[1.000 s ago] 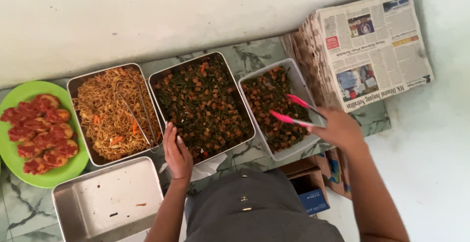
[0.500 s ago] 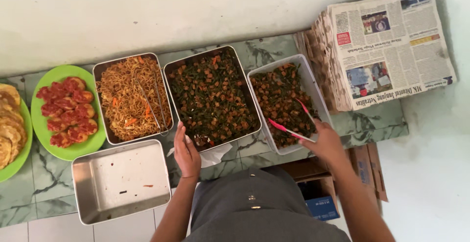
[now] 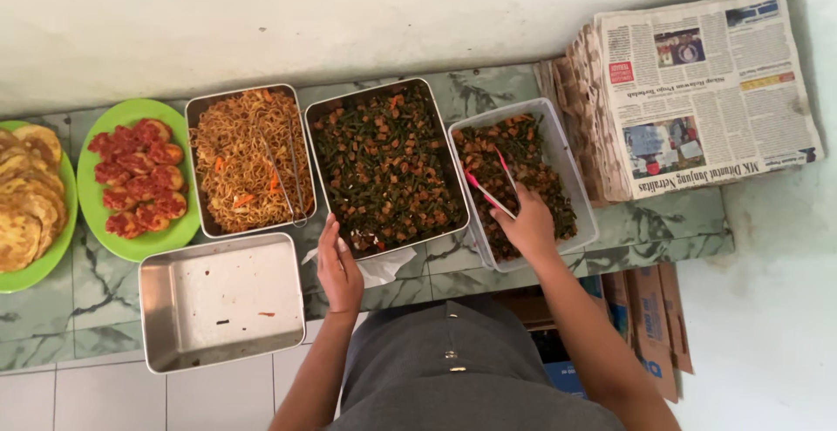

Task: The person uses tongs to transfer portions of cooked food from metal trays into a plastic container and wipes the inside of an empty tray with a napkin.

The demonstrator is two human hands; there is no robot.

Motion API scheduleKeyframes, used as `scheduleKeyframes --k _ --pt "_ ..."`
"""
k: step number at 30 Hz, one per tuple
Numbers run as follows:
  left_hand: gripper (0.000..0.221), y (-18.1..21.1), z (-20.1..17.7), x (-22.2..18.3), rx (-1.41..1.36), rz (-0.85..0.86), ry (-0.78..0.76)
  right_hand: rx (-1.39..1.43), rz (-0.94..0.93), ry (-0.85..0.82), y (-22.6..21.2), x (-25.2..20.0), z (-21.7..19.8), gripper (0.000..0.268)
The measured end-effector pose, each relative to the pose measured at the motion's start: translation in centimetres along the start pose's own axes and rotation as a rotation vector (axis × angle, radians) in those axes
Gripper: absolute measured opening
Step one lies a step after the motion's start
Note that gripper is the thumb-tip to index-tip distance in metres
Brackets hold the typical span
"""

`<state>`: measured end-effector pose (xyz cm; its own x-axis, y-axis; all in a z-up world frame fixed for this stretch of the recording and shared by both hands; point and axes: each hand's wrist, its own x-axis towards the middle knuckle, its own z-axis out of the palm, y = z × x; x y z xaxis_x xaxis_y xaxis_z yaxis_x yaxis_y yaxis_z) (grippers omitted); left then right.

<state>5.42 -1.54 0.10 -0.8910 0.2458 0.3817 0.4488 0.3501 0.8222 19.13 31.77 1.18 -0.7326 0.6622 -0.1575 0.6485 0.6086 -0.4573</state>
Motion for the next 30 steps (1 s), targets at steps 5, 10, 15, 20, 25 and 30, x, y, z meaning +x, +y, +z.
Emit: scheduleKeyframes --k 5,10,15,20,25,30 --pt "0.032 0.4 -0.2 -0.6 -0.027 -0.010 0.015 0.031 0.048 0.009 -0.7 1.1 1.4 0.077" --pt "0.031 0.6 0.1 -0.6 -0.025 0.015 0.020 0.172 0.070 0.023 -0.7 1.5 2.2 0.069" --pt "0.032 0.8 0.2 -0.3 -0.055 0.020 -0.005 0.415 0.161 -0.006 0.4 0.9 2.4 0.058" --pt "0.033 1.0 -0.2 0.1 -0.069 0.048 0.012 0.781 0.427 -0.194 1.3 0.3 0.0 0.056" --pt "0.032 0.7 -0.3 0.1 -0.051 0.019 0.017 0.892 0.552 -0.286 1.5 -0.6 -3.5 0.053" --pt "0.033 0.5 -0.5 0.3 -0.057 0.049 0.022 0.835 0.571 -0.257 1.6 -1.5 -6.1 0.054"
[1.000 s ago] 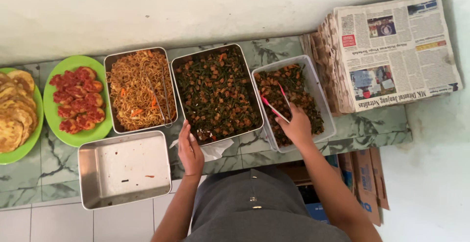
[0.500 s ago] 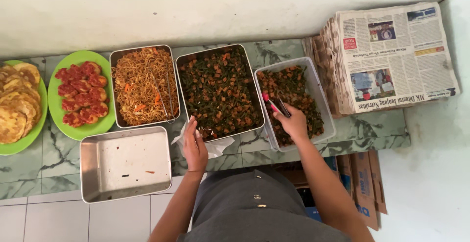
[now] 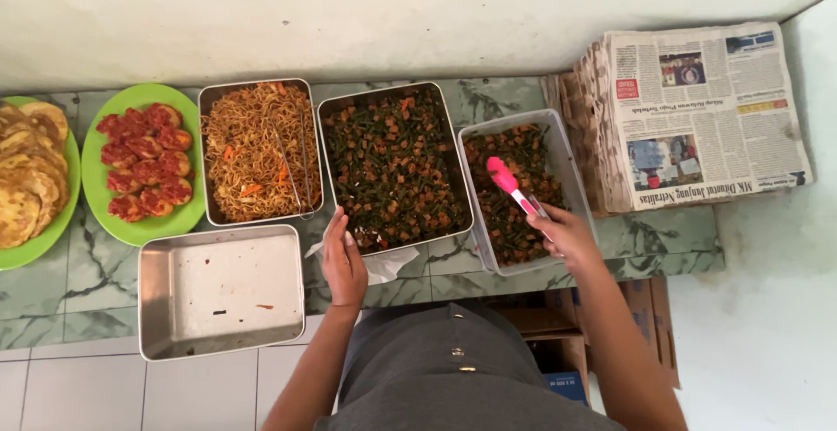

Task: The person uses tongs to transfer portions of cooked food from metal trays into a plastic container and wipes the inside of an empty tray with a napkin.

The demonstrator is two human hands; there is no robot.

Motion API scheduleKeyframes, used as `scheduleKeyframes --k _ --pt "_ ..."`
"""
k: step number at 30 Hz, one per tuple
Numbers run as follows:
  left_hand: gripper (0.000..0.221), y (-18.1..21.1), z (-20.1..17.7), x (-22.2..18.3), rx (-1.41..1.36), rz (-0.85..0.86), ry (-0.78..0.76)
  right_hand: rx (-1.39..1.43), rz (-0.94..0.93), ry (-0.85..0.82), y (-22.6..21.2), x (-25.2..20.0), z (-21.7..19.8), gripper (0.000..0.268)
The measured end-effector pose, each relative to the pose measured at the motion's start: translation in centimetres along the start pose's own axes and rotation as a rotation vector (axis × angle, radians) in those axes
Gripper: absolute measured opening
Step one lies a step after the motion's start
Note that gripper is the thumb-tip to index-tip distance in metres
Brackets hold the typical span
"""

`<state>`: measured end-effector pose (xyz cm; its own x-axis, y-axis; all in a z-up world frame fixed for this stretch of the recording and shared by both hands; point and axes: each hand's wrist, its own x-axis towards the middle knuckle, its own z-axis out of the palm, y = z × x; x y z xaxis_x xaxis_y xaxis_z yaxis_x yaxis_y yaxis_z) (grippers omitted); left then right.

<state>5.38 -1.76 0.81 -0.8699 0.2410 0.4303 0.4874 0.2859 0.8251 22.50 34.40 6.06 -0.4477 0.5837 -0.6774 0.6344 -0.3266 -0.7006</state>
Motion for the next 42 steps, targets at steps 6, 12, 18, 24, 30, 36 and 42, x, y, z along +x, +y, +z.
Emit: scheduleKeyframes --k 6,12,18,24,30,36,42 --pt "0.034 -0.5 -0.1 0.5 -0.024 -0.030 0.012 -0.027 -0.012 0.031 -1.6 -2.4 -1.7 0.055" --pt "0.034 -0.8 -0.3 1.0 -0.044 -0.001 0.088 -0.133 -0.081 0.010 -4.5 -5.6 -0.5 0.059" --pt "0.035 -1.0 -0.8 1.3 -0.062 -0.023 0.107 -0.501 -0.263 -0.148 -4.6 -5.8 6.2 0.062" --pt "0.034 -1.2 -1.2 1.5 -0.045 -0.022 0.115 -0.843 -0.738 -0.205 -3.8 -6.1 15.9 0.065" --pt "0.038 -1.9 -1.7 1.1 -0.079 -0.057 0.104 -0.990 -0.825 -0.032 -5.5 -8.2 15.1 0.058" --pt "0.037 -2.5 -1.5 1.3 -0.051 -0.064 0.107 -1.064 -0.840 -0.030 -5.5 -8.7 15.9 0.045" --pt "0.037 -2.6 -1.4 2.3 -0.049 -0.019 0.089 -1.027 -0.958 -0.006 -5.3 -8.3 19.5 0.043"
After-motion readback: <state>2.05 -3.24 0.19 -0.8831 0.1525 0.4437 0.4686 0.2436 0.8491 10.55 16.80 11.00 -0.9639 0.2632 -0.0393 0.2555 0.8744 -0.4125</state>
